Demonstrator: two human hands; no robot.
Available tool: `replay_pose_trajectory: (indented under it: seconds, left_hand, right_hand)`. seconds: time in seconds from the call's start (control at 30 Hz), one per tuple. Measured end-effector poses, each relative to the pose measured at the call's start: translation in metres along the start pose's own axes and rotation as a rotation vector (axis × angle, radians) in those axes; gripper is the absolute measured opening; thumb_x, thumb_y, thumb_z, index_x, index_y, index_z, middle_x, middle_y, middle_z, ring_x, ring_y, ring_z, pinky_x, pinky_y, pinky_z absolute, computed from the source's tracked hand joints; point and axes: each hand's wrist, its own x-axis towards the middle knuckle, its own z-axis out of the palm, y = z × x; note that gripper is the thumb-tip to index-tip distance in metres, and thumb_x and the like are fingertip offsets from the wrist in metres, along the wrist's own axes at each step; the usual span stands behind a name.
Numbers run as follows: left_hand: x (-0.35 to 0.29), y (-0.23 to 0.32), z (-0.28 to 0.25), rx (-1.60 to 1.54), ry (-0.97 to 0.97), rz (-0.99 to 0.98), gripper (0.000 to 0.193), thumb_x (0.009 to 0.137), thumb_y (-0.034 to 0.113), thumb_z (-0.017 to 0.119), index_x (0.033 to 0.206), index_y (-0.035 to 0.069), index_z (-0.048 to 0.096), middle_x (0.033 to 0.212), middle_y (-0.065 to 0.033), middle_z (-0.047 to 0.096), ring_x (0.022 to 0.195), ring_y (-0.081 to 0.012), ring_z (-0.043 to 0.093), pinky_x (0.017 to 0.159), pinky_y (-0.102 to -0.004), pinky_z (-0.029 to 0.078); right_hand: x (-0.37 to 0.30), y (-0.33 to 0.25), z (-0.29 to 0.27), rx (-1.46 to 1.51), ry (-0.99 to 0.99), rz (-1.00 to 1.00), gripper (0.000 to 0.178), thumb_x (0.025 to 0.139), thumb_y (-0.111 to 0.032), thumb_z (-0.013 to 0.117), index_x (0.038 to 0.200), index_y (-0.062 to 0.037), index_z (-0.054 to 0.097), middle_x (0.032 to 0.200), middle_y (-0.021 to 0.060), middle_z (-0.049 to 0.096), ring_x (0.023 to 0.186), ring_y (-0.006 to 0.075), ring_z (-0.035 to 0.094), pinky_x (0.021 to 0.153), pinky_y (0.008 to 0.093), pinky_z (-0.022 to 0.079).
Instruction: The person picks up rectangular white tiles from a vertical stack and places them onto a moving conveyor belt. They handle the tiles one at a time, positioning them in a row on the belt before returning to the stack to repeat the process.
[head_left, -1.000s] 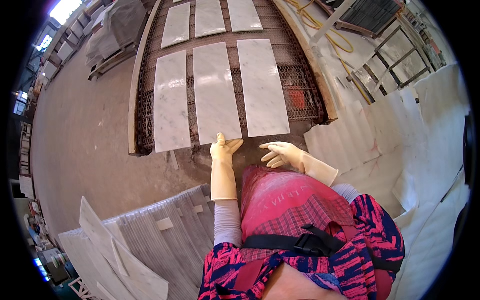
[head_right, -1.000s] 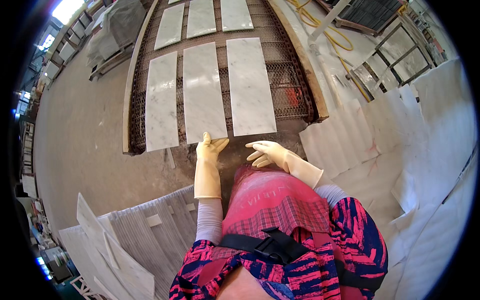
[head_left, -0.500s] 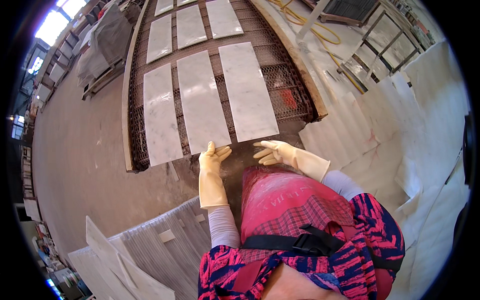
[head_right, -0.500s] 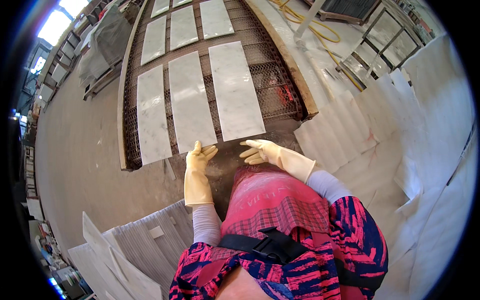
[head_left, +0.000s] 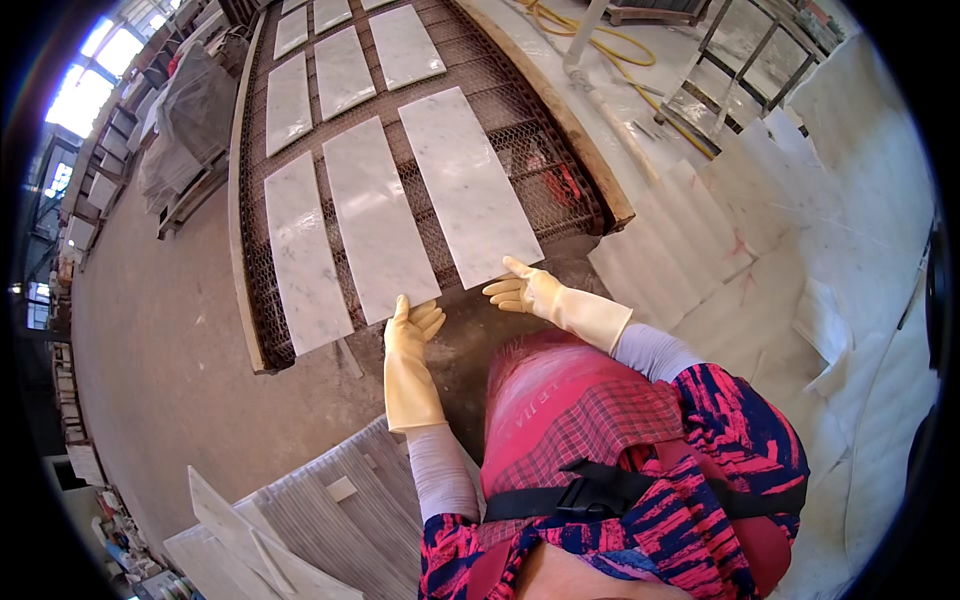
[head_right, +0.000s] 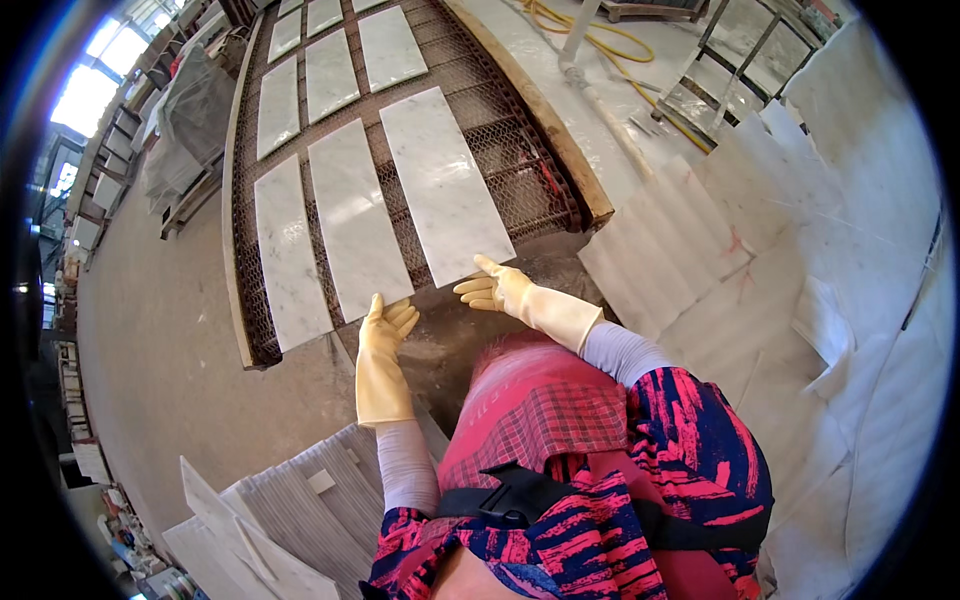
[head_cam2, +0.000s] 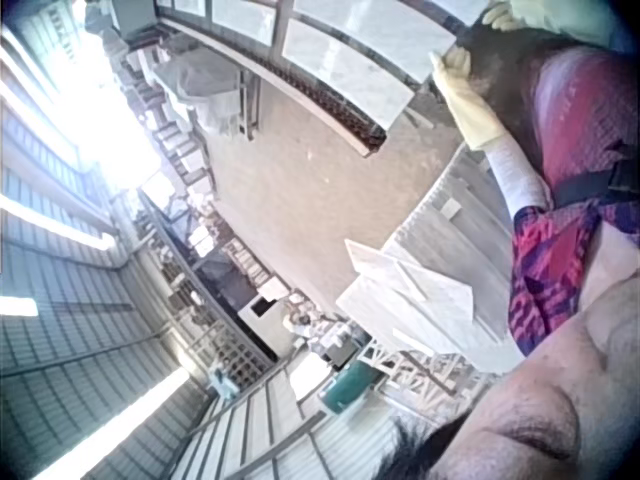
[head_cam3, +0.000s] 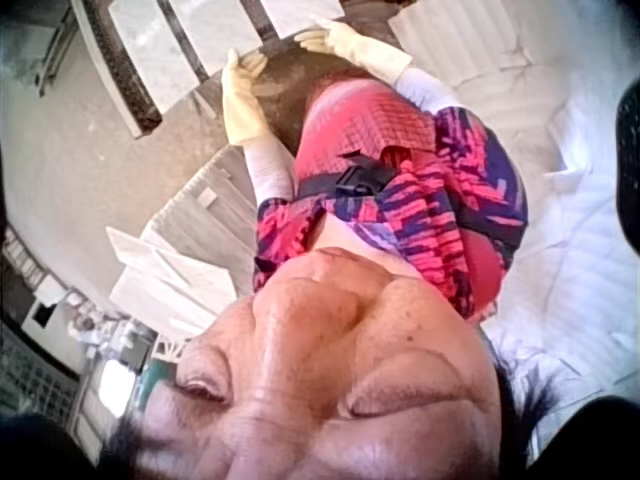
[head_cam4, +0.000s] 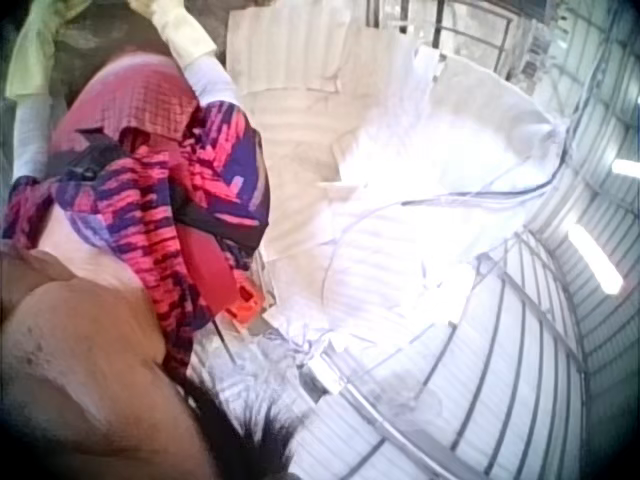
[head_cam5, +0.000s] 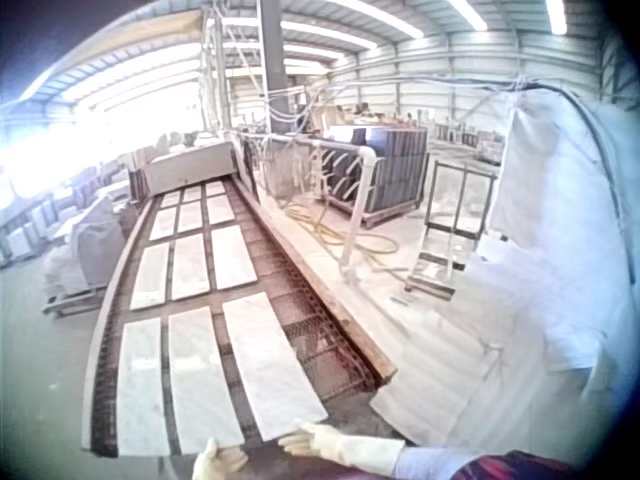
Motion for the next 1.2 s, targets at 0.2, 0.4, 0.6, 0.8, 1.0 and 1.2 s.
replay_pose_trajectory:
  seconds: [0.2, 0.4, 0.6, 0.8, 1.0, 1.2]
  left_hand:
    - [-0.02, 0.005, -0.001, 0.037, 0.111, 0.0, 0.063, 0.104, 0.046, 0.055, 0.13, -0.012, 0.05, 0.122, -0.0303, 0.064, 0.106, -0.047, 0.065, 0.095, -0.0574, 0.057]
    - [-0.054, 0.021, 0.011, 0.23, 0.326, 0.165, 0.05, 0.106, 0.042, 0.051, 0.114, -0.006, 0.062, 0.1, -0.0232, 0.073, 0.08, -0.0342, 0.073, 0.078, -0.0441, 0.063]
    - [-0.067, 0.029, 0.041, 0.384, 0.313, 0.133, 0.05, 0.107, 0.045, 0.048, 0.106, -0.001, 0.066, 0.094, -0.0177, 0.075, 0.075, -0.0258, 0.072, 0.07, -0.0375, 0.057]
    - [-0.051, 0.026, 0.061, 0.374, 0.383, 0.049, 0.051, 0.106, 0.047, 0.05, 0.098, 0.0, 0.064, 0.084, -0.0148, 0.074, 0.066, -0.0218, 0.069, 0.064, -0.0334, 0.057]
    - [-0.044, 0.021, 0.069, 0.426, 0.458, -0.045, 0.063, 0.108, 0.053, 0.041, 0.097, -0.003, 0.068, 0.079, -0.0159, 0.073, 0.062, -0.0234, 0.068, 0.061, -0.0352, 0.056]
    - [-0.04, 0.033, 0.076, 0.339, 0.444, -0.133, 0.063, 0.109, 0.05, 0.041, 0.099, -0.007, 0.068, 0.085, -0.0223, 0.074, 0.068, -0.0295, 0.071, 0.068, -0.0388, 0.061]
  right_hand:
    - [-0.008, -0.001, 0.002, -0.082, -0.049, 0.036, 0.063, 0.105, -0.055, 0.049, 0.135, -0.0004, 0.059, 0.126, 0.022, 0.07, 0.106, 0.0296, 0.071, 0.089, 0.0361, 0.058]
    - [-0.033, -0.008, 0.062, -0.583, -0.262, 0.16, 0.051, 0.105, -0.048, 0.05, 0.141, -0.0128, 0.06, 0.122, 0.0201, 0.071, 0.097, 0.0268, 0.072, 0.088, 0.0382, 0.059]
    - [0.014, -0.047, 0.121, -0.809, -0.33, -0.122, 0.045, 0.105, -0.042, 0.056, 0.137, -0.0111, 0.062, 0.109, 0.0128, 0.073, 0.09, 0.0179, 0.069, 0.082, 0.031, 0.057]
    - [0.087, -0.115, 0.166, -1.255, -0.207, -0.616, 0.045, 0.102, -0.035, 0.06, 0.139, -0.0097, 0.06, 0.12, 0.0128, 0.072, 0.108, 0.0227, 0.069, 0.093, 0.0376, 0.055]
    - [0.206, -0.196, 0.212, -1.887, 0.033, -0.976, 0.054, 0.101, -0.036, 0.062, 0.148, -0.0113, 0.05, 0.121, 0.0162, 0.07, 0.11, 0.0282, 0.068, 0.096, 0.0423, 0.055]
    - [0.283, -0.26, 0.243, -2.241, 0.321, -1.048, 0.075, 0.094, -0.047, 0.069, 0.152, -0.0078, 0.042, 0.138, 0.0163, 0.06, 0.13, 0.0313, 0.056, 0.112, 0.0429, 0.043]
